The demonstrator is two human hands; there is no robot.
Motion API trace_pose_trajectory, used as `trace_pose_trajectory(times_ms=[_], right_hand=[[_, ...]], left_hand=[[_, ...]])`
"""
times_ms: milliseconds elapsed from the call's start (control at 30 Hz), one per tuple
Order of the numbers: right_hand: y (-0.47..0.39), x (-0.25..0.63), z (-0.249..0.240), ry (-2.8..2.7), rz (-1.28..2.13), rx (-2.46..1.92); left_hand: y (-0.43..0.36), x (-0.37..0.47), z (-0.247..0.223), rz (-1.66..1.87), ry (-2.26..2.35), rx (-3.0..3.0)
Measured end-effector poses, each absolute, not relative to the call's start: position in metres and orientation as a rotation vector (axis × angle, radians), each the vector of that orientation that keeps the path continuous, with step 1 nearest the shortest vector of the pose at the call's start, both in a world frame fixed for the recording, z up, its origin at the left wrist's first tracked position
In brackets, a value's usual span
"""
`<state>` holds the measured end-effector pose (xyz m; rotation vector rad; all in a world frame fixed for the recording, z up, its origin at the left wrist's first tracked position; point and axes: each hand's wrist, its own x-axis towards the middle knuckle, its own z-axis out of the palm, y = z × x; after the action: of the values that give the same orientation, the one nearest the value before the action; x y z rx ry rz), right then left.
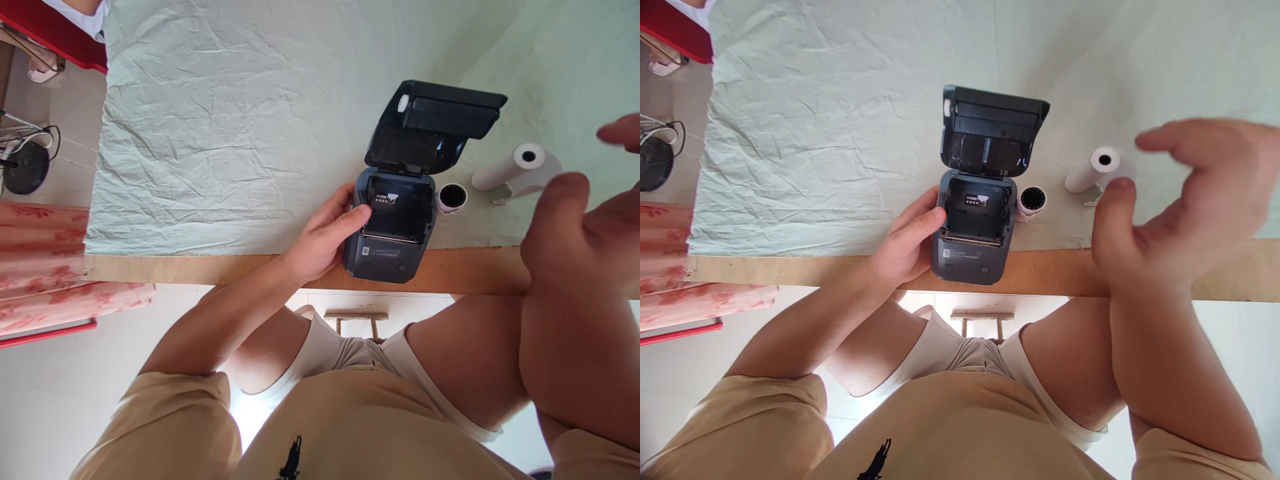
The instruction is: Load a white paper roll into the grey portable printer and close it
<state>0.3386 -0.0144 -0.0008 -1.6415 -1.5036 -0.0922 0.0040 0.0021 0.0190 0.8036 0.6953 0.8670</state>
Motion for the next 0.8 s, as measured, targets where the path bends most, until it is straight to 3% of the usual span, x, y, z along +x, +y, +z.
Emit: trace_pose_trajectory(times_ms=[100, 300, 467, 700, 800], right_hand=[[0.008, 0.359, -0.019, -1.739, -0.074, -1.602], [0.021, 0.356, -0.036, -1.719, 0.042, -1.961], [0.005, 0.36, -0.017, -1.825, 0.243, -1.774], [0.012, 0.357, -0.027, -1.807, 0.169, -1.66], [0.007, 0.34, -0.02, -1.694, 0.051, -1.278]], left_hand=[[0.002, 0.004, 0.018, 0.863, 0.685, 0.802], [0.003, 0.004, 0.017, 0.858, 0.681, 0.812], [0.003, 0.003, 0.018, 0.86, 0.683, 0.822], [0.003, 0.003, 0.018, 0.849, 0.706, 0.839], [0.003, 0.003, 0.019, 0.851, 0.708, 0.841]])
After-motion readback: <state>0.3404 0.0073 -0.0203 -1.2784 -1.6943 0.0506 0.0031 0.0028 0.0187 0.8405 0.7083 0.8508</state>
